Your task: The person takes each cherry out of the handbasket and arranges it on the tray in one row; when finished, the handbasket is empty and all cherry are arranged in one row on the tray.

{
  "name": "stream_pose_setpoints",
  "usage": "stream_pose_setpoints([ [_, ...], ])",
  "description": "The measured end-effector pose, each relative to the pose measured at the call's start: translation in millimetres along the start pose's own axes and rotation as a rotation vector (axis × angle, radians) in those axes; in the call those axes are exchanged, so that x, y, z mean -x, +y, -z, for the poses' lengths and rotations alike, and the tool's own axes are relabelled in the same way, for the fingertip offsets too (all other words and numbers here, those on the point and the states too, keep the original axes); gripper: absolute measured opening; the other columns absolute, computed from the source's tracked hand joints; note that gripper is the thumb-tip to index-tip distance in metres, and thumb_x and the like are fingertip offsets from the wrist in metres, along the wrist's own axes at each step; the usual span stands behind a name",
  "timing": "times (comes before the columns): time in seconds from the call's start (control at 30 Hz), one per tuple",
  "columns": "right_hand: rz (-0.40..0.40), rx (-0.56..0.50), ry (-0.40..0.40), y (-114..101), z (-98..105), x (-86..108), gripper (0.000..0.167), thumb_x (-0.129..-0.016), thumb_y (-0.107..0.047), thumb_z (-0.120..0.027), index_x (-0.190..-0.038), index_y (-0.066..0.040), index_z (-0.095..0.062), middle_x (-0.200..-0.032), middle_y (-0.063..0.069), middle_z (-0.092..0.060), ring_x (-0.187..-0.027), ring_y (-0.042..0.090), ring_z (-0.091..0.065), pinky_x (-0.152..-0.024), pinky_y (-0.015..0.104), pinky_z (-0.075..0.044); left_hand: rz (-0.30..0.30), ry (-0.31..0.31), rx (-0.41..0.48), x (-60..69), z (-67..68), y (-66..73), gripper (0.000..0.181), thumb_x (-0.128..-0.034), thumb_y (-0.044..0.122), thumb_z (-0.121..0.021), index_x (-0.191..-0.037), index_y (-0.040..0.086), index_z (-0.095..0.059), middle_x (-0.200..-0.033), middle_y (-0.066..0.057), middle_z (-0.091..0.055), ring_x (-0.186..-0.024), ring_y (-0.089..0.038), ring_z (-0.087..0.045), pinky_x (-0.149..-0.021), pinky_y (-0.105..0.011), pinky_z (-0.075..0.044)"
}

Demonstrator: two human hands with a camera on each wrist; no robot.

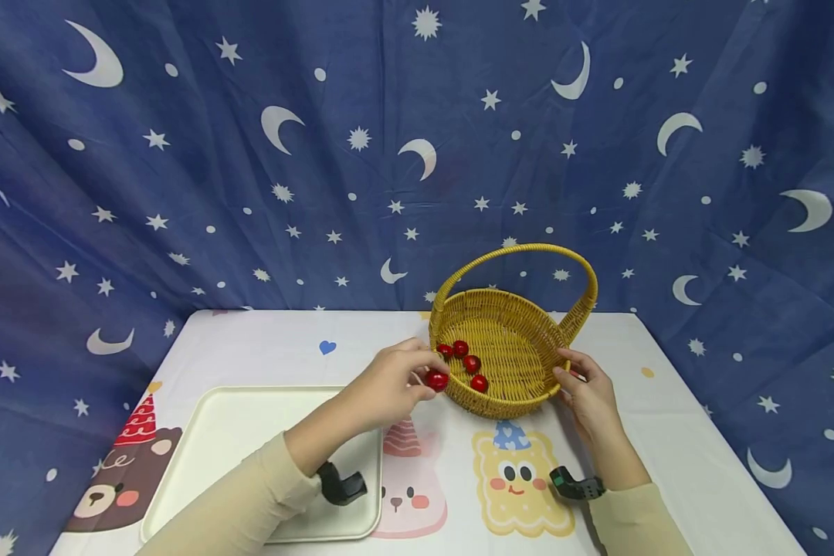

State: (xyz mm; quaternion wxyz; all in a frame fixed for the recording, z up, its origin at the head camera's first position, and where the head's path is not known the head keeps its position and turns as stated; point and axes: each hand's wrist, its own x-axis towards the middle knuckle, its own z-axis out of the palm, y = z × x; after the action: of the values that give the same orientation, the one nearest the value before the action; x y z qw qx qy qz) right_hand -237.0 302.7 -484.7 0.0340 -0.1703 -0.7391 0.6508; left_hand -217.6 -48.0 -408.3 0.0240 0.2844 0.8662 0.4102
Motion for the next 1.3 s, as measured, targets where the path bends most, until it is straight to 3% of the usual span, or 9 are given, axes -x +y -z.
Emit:
stream_pose_setpoints([
  [0.1,0.000,0.004,0.005,-0.2,-0.6,-0.1,0.048,-0.108,-0.008,-0.059,-0.156,-0.010,-0.051,-0.140,0.005,-0.045,-0.122,0.013,-0.047,-0.087,0.019,-0.055,0.043,0.043,-0.020,23.2,12.3,-21.9,0.035,-0.0895,-0.001,-0.082,-0.118,0.018,-0.079,-0.109,0.004,-0.070,-0.094,-0.012,-0.067,-0.078,-0.026,-0.058],
  [0.27,-0.010,0.009,0.010,-0.5,-1.2,0.7,0.048,-0.108,-0.008,-0.059,-0.156,-0.011,-0.051,-0.139,0.004,-0.046,-0.121,0.012,-0.049,-0.087,0.018,-0.055,0.166,0.098,-0.069,55.3,27.6,-57.2,0.035,-0.0868,-0.005,-0.081,-0.114,0.017,-0.080,-0.106,0.003,-0.071,-0.087,-0.011,-0.063,-0.072,-0.025,-0.053],
  [0.5,-0.015,0.000,0.011,0.3,-0.6,0.4,0.048,-0.109,-0.008,-0.059,-0.156,-0.011,-0.052,-0.141,0.003,-0.046,-0.122,0.012,-0.050,-0.088,0.018,-0.055,0.315,0.079,-0.102,81.6,35.2,-86.9,0.031,-0.0859,-0.006,-0.081,-0.110,0.014,-0.077,-0.100,0.001,-0.066,-0.086,-0.014,-0.059,-0.075,-0.028,-0.049],
  [0.77,-0.010,-0.002,0.005,-0.4,-1.2,0.9,0.048,-0.109,-0.008,-0.059,-0.156,-0.010,-0.051,-0.142,0.005,-0.047,-0.121,0.011,-0.051,-0.087,0.018,-0.056,0.357,0.038,-0.114,87.0,27.5,-104.2,0.032,-0.0855,-0.006,-0.081,-0.110,0.015,-0.076,-0.096,-0.001,-0.064,-0.085,-0.016,-0.057,-0.078,-0.034,-0.049],
  [1.07,0.004,0.005,0.011,0.8,-1.8,0.7,0.048,-0.108,-0.007,-0.059,-0.155,-0.010,-0.052,-0.139,0.003,-0.048,-0.121,0.012,-0.052,-0.087,0.018,-0.056,0.359,0.018,-0.154,86.8,21.3,-107.0,0.033,-0.0813,-0.007,-0.082,-0.105,0.015,-0.075,-0.090,-0.001,-0.063,-0.078,-0.015,-0.053,-0.074,-0.031,-0.045],
  [1.3,0.001,0.004,0.010,-0.1,-1.5,1.6,0.048,-0.108,-0.008,-0.060,-0.156,-0.011,-0.052,-0.139,0.001,-0.049,-0.122,0.011,-0.051,-0.089,0.019,-0.056,0.377,0.004,-0.135,87.0,23.4,-102.2,0.038,-0.0827,-0.003,-0.085,-0.115,0.015,-0.076,-0.098,-0.002,-0.066,-0.080,-0.015,-0.054,-0.075,-0.033,-0.047],
])
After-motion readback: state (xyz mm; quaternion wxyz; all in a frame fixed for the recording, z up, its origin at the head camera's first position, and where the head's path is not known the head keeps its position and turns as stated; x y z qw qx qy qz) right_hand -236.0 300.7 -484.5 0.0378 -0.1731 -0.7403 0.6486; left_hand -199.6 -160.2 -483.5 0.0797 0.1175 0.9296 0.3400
